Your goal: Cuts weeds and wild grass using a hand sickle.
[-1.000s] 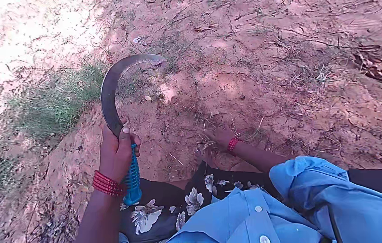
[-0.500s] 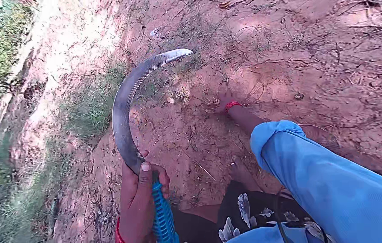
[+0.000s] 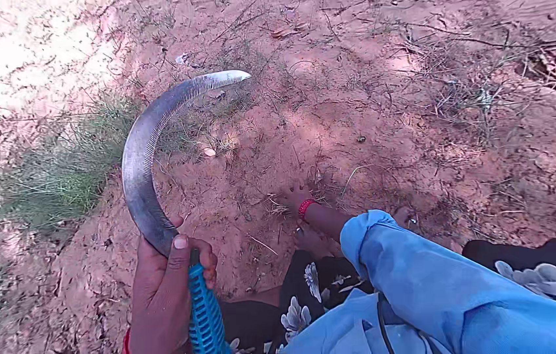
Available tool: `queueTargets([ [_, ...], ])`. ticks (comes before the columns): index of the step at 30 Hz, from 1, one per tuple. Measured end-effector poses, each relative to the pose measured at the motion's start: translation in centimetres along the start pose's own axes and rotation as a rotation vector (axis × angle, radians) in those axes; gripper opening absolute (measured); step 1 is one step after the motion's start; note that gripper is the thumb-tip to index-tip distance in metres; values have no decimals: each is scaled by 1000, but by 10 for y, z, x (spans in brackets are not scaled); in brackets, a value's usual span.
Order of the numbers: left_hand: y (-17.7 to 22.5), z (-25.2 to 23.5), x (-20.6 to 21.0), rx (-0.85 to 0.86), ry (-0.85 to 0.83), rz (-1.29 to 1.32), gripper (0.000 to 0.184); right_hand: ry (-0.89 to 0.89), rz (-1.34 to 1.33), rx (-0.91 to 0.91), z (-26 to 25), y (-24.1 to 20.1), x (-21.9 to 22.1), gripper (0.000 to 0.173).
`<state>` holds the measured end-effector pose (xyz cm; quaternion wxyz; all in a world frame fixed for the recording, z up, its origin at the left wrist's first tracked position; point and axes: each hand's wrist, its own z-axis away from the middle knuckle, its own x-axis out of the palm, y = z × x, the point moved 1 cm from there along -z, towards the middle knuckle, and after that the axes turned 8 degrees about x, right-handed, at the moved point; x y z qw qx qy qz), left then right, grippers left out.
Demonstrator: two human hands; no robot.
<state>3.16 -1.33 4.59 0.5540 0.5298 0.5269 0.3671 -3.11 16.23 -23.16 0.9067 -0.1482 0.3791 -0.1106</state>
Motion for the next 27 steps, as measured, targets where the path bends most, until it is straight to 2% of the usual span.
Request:
queueTargets([
  [6, 12, 12, 0, 64, -97, 16, 19, 87, 148, -143, 77, 32, -33, 43],
  [8, 10, 10, -4, 77, -230, 59, 18, 152, 166, -153, 116, 58, -43, 40],
  [10, 29, 9, 20, 61, -410, 46, 17, 233, 236, -115, 161, 98, -56, 39],
  [11, 55, 20, 59, 18, -323, 42, 17, 264, 284, -74, 188, 125, -63, 39],
  [12, 81, 28, 92, -13, -292, 28, 18, 306, 332, -15, 220, 161, -71, 39],
  [13, 101, 34, 112, -56, -348, 85, 18, 376, 371, 69, 255, 203, -77, 39],
  [15, 135, 49, 140, -196, -698, 162, 16, 621, 389, 388, 342, 299, -87, 42],
  [16, 154, 59, 154, -261, -877, 151, 17, 701, 333, 615, 390, 339, -89, 52],
  [17, 171, 67, 167, -288, -1028, 132, 23, 702, 289, 813, 438, 368, -94, 67],
  [18, 184, 72, 174, -252, -1089, 155, 25, 738, 262, 906, 476, 386, -92, 76],
  [20, 195, 80, 174, -50, -960, 275, 20, 812, 216, 937, 516, 401, -68, 79],
  [21, 193, 80, 174, -16, -915, 284, 17, 838, 138, 908, 521, 404, -46, 70],
  [23, 181, 80, 171, -127, -965, 141, 17, 850, -120, 823, 506, 398, 8, 44],
  [24, 168, 73, 167, -203, -1048, 42, 22, 785, -235, 811, 489, 383, 34, 39],
  [25, 162, 71, 163, -239, -1006, -34, 24, 730, -342, 816, 466, 360, 60, 40],
  [26, 163, 75, 159, -242, -781, -103, 20, 730, -486, 935, 424, 321, 86, 39],
  [27, 168, 82, 162, -238, -448, -179, 15, 792, -740, 1286, 358, 263, 109, 38],
])
